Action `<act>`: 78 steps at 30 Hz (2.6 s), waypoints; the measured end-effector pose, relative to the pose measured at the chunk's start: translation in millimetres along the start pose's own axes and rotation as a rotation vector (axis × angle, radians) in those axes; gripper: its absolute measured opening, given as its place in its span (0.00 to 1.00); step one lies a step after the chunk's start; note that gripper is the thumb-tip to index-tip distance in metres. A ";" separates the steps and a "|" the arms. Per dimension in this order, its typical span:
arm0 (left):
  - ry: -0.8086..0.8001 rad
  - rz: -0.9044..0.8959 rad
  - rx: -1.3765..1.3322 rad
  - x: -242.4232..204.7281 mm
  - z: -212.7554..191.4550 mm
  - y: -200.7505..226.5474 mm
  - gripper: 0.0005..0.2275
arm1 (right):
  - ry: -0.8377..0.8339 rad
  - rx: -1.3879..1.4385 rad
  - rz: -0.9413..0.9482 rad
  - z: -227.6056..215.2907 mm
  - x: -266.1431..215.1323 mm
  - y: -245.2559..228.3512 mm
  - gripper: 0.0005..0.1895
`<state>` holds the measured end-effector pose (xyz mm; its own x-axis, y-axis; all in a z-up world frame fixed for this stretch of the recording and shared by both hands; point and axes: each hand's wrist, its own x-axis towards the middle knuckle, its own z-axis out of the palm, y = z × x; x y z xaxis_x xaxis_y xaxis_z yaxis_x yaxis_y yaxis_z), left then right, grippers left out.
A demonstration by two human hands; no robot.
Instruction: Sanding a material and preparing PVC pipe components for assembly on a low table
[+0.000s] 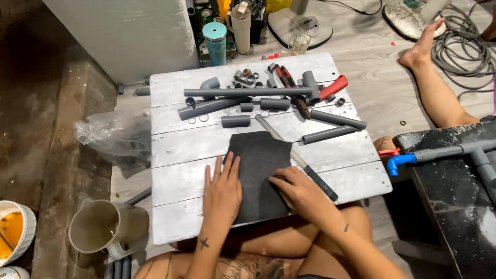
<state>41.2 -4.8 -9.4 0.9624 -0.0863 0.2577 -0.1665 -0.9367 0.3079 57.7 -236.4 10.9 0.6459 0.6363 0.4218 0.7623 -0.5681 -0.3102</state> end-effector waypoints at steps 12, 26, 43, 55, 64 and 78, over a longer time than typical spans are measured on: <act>0.018 -0.028 0.007 2.2 -3.3 12.4 0.22 | 0.229 0.031 0.047 27.8 -25.9 8.3 0.16; 0.035 -0.184 -0.122 7.0 -11.7 28.5 0.18 | 0.241 0.314 0.167 12.2 -23.6 7.4 0.17; 0.105 0.056 -0.240 -4.1 -22.2 -18.9 0.16 | 0.140 -0.210 0.116 15.3 -39.9 -33.1 0.24; -0.007 0.067 -0.199 -9.2 -29.6 -13.5 0.18 | -0.079 -0.307 -0.052 5.1 -27.5 -26.9 0.25; -0.154 0.007 -0.096 -8.5 -26.5 -10.6 0.21 | -0.121 -0.269 -0.063 10.4 -36.9 -54.5 0.27; -0.097 -0.005 -0.122 -7.5 -27.6 -10.2 0.20 | -0.171 -0.372 -0.041 0.5 -24.9 -25.3 0.26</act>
<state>29.7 14.8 10.8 0.9785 -0.1195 0.1681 -0.1807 -0.8897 0.4192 22.4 -237.6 7.8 0.6372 0.7220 0.2698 0.7402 -0.6707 0.0466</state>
